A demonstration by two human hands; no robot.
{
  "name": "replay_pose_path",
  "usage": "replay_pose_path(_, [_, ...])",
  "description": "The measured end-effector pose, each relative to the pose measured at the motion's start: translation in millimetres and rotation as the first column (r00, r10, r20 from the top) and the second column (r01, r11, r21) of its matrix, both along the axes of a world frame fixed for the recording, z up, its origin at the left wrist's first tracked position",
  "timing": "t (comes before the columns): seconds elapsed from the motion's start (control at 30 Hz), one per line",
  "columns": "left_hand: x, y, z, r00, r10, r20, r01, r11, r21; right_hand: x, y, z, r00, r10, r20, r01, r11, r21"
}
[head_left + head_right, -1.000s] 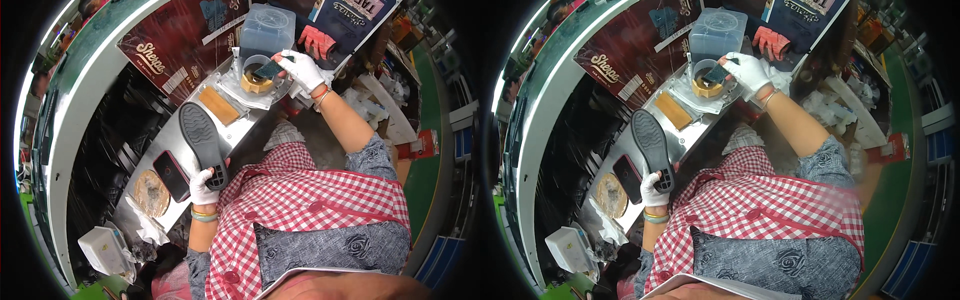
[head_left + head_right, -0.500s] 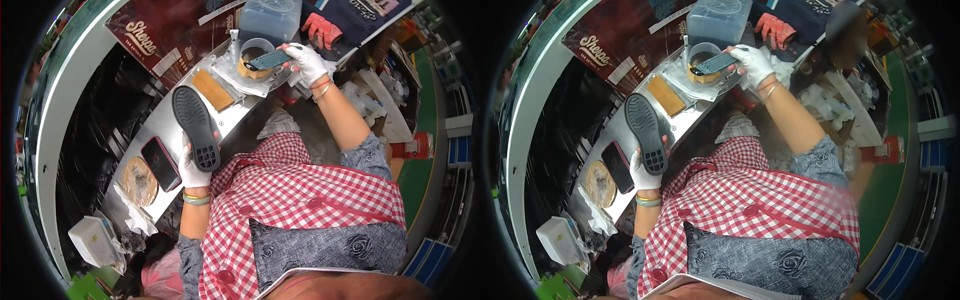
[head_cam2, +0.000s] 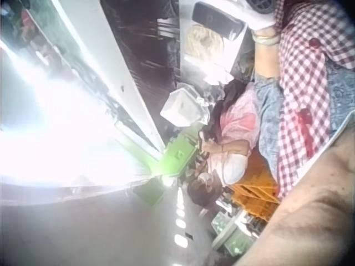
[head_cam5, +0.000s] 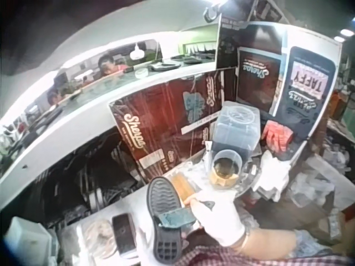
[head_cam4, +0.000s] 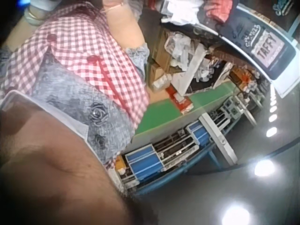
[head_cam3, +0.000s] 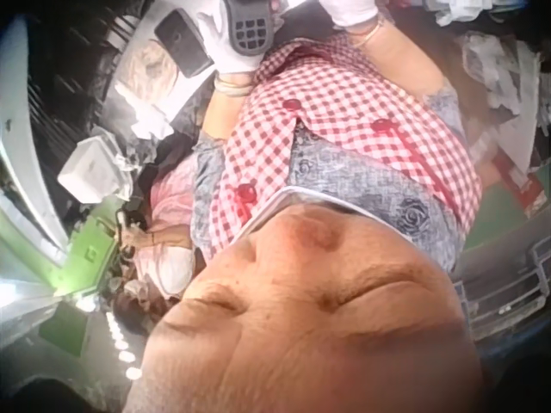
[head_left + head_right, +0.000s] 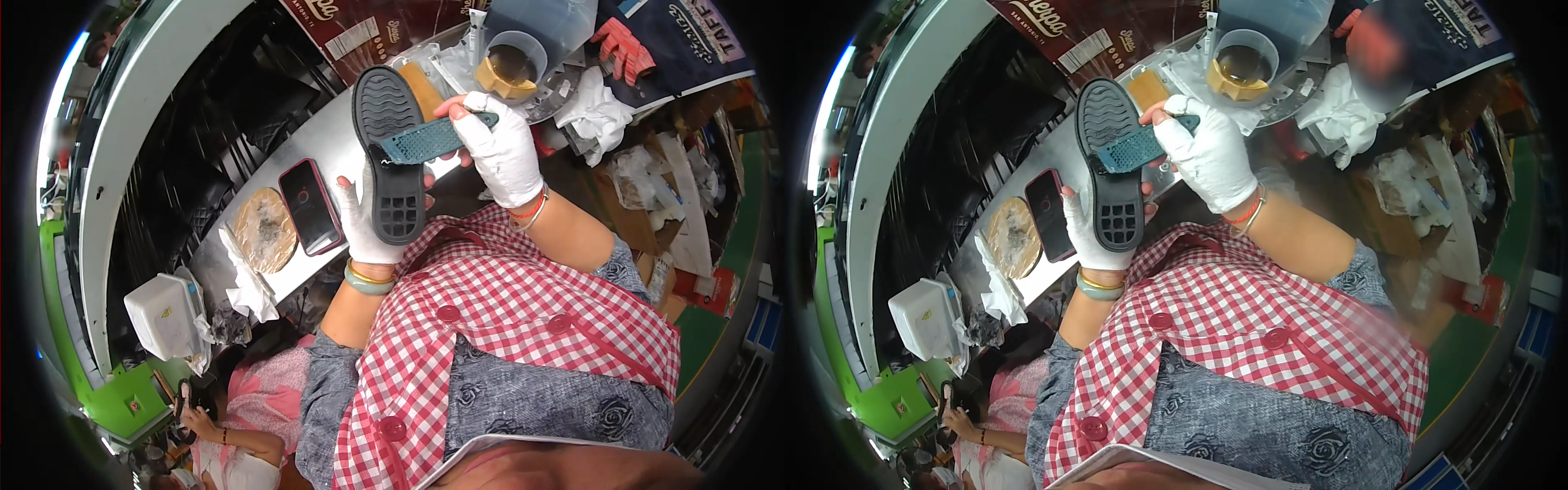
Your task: The person scrubs the sole of a black slipper using a small blue brush. They repeatedly dip the brush into a container of liquid and scrub the textured surface of the slipper sole. The person handles the slipper with gloved hands, turning it to access different areas of the sole.
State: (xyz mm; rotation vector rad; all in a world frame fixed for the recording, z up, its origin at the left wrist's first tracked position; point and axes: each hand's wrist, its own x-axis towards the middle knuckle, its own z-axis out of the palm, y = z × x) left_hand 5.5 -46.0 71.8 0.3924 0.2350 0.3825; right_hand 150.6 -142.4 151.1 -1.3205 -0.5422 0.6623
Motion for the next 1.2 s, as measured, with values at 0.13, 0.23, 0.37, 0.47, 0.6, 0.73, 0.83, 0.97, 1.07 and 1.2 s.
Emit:
replay_pose_path(0.13, [-1, 0, 0, 0.999, -0.018, -0.036, 0.018, 1.000, 0.007, -1, -4, -2, 0.997, 0.004, 0.083, 0.000, 0.999, -0.043])
replay_pose_path(0.23, [2, 0, -1, 0.998, -0.007, -0.065, 0.008, 1.000, 0.020, -6, -7, -3, 0.995, 0.015, 0.101, -0.010, 0.999, -0.044])
replay_pose_path(0.37, [7, 0, 2, 0.995, 0.039, -0.092, -0.041, 0.999, -0.022, -18, -12, -5, 0.988, 0.015, 0.154, -0.002, 0.996, -0.084])
replay_pose_path(0.47, [9, 0, 4, 0.995, 0.066, -0.073, -0.070, 0.996, -0.049, -25, -18, -7, 0.976, 0.069, 0.208, -0.040, 0.989, -0.140])
replay_pose_path(0.6, [7, 3, 2, 0.999, 0.020, 0.026, -0.019, 0.999, -0.044, -30, -21, -11, 0.940, 0.108, 0.323, -0.074, 0.990, -0.116])
replay_pose_path(0.73, [3, 4, -1, 0.984, -0.050, 0.174, 0.055, 0.998, -0.025, -32, -23, -11, 0.875, 0.117, 0.469, -0.100, 0.993, -0.061])
replay_pose_path(0.83, [3, 2, 0, 0.994, -0.065, 0.089, 0.073, 0.993, -0.090, -26, -30, -3, 0.859, 0.273, 0.432, -0.201, 0.958, -0.207])
replay_pose_path(0.97, [3, 1, 5, 0.992, -0.125, -0.009, 0.122, 0.980, -0.160, -13, -29, 8, 0.787, 0.420, 0.452, -0.313, 0.903, -0.294])
replay_pose_path(1.07, [2, 2, 7, 0.984, -0.173, -0.050, 0.161, 0.971, -0.176, -5, -26, 15, 0.764, 0.527, 0.371, -0.423, 0.845, -0.328])
replay_pose_path(1.2, [2, 5, 7, 0.957, -0.265, -0.119, 0.253, 0.962, -0.106, -3, -19, 20, 0.795, 0.596, 0.113, -0.546, 0.784, -0.296])
